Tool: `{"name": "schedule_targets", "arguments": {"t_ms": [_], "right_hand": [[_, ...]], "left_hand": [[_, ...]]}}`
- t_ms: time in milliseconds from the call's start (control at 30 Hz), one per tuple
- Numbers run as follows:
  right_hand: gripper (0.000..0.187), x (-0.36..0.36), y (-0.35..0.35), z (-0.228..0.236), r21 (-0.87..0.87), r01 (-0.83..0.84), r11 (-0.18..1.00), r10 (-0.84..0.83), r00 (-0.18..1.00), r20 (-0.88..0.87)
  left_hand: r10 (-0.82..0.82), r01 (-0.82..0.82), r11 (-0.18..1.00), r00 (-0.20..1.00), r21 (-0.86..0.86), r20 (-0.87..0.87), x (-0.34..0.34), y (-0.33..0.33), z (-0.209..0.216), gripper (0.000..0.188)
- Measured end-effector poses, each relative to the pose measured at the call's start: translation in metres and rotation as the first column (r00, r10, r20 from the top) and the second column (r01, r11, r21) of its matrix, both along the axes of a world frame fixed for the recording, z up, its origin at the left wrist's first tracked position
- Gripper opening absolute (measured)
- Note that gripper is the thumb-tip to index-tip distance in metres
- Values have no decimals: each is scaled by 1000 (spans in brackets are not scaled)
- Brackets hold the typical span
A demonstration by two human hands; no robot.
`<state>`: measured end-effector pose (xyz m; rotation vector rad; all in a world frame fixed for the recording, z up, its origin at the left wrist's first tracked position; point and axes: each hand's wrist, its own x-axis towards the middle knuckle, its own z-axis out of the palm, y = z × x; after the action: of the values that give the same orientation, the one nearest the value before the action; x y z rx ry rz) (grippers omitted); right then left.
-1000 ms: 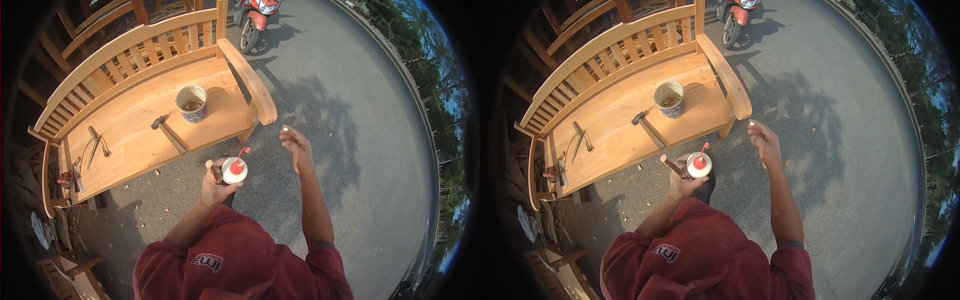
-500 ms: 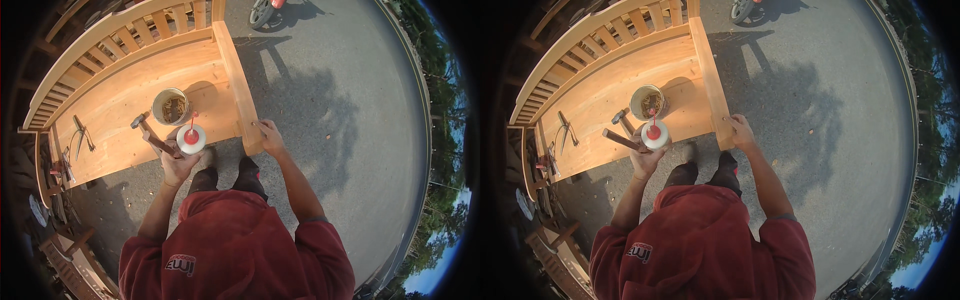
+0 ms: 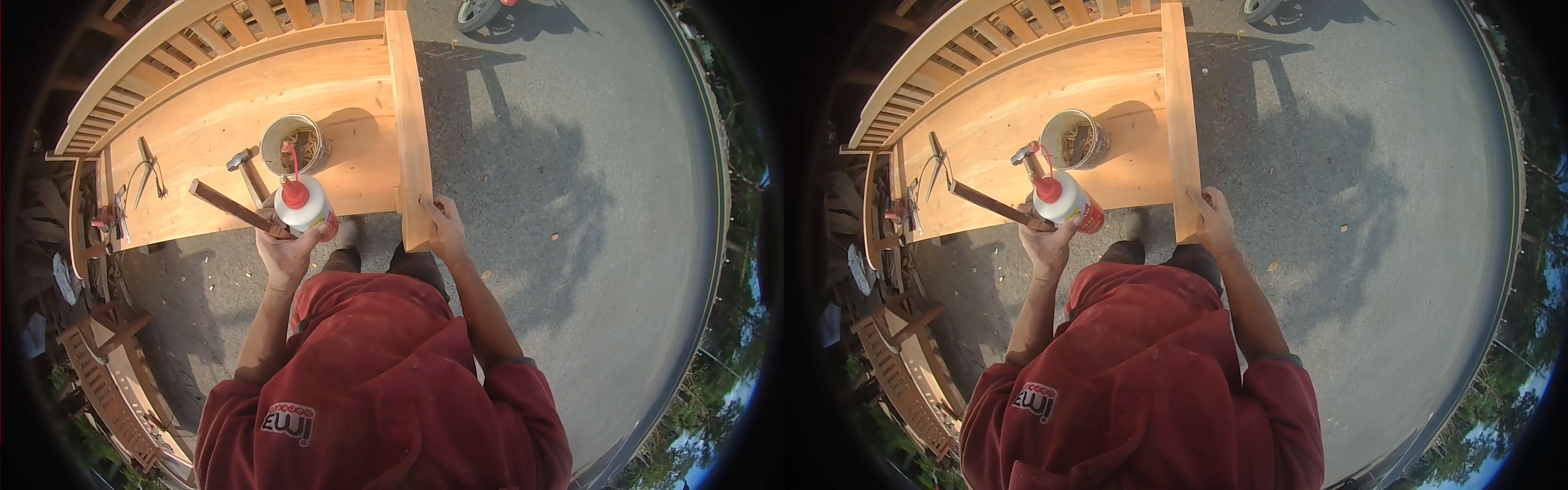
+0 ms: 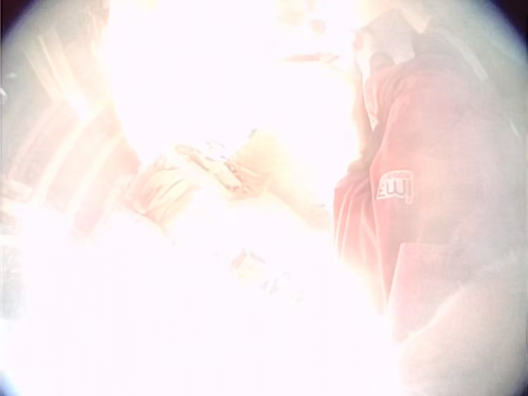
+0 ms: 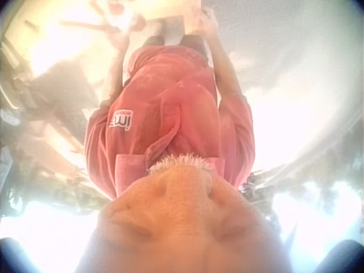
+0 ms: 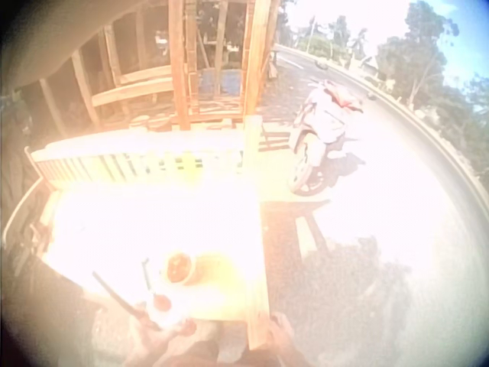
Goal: The person applies glue to a wooden dowel, inserts it into a wooden bench, and saws off the excess wood with a hand saw. They hammer the joint, apply glue from a bottle to the bench arm, and sand the wooden surface with a power sander.
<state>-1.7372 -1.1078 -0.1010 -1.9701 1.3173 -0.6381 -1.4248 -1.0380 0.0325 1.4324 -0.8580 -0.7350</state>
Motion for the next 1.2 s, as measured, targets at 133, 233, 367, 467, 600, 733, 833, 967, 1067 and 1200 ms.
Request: {"name": "schedule_targets", "arguments": {"t_ms": [133, 233, 367, 467, 600, 733, 833, 967, 1067, 1200], "right_hand": [[63, 8, 7, 1, 68, 68, 995, -60, 992, -115], [59, 19, 12, 11, -117, 37, 992, -68, 958, -277], [63, 28, 18, 14, -261, -2, 965, -125, 875, -469], [61, 47, 28, 22, -267, -45, 963, -157, 711, -685], [60, 57, 31, 19, -364, -55, 930, -243, 651, -719], [56, 68, 32, 23, -273, -37, 961, -199, 589, -783], [55, 67, 32, 20, -233, 29, 972, -197, 642, -741], [53, 66, 34, 29, -105, 140, 985, -175, 767, -617], [53, 69, 36, 35, -40, 241, 970, -225, 817, -530], [56, 69, 34, 37, 32, 293, 956, -243, 845, -477]], "left_hand": [[-60, 59, 998, 993, 13, 99, 4, -10, 8, 59], [-96, 95, 995, 994, 12, 59, 10, -13, 13, 60], [-115, 116, 993, 992, 24, -48, 16, -12, 18, 69], [-119, 121, 993, 990, 18, -82, 27, -5, 12, 71], [-139, 143, 989, 985, 39, -103, 40, 2, 6, 71], [-151, 155, 987, 985, 41, -85, 49, 6, 4, 71], [-175, 181, 983, 974, 27, -145, 50, 3, 6, 70], [-169, 173, 984, 981, 34, -97, 58, 3, 0, 64], [-182, 187, 982, 972, 23, -151, 58, 0, 0, 64], [-219, 226, 974, 954, 13, -206, 58, -5, -2, 63]]}}
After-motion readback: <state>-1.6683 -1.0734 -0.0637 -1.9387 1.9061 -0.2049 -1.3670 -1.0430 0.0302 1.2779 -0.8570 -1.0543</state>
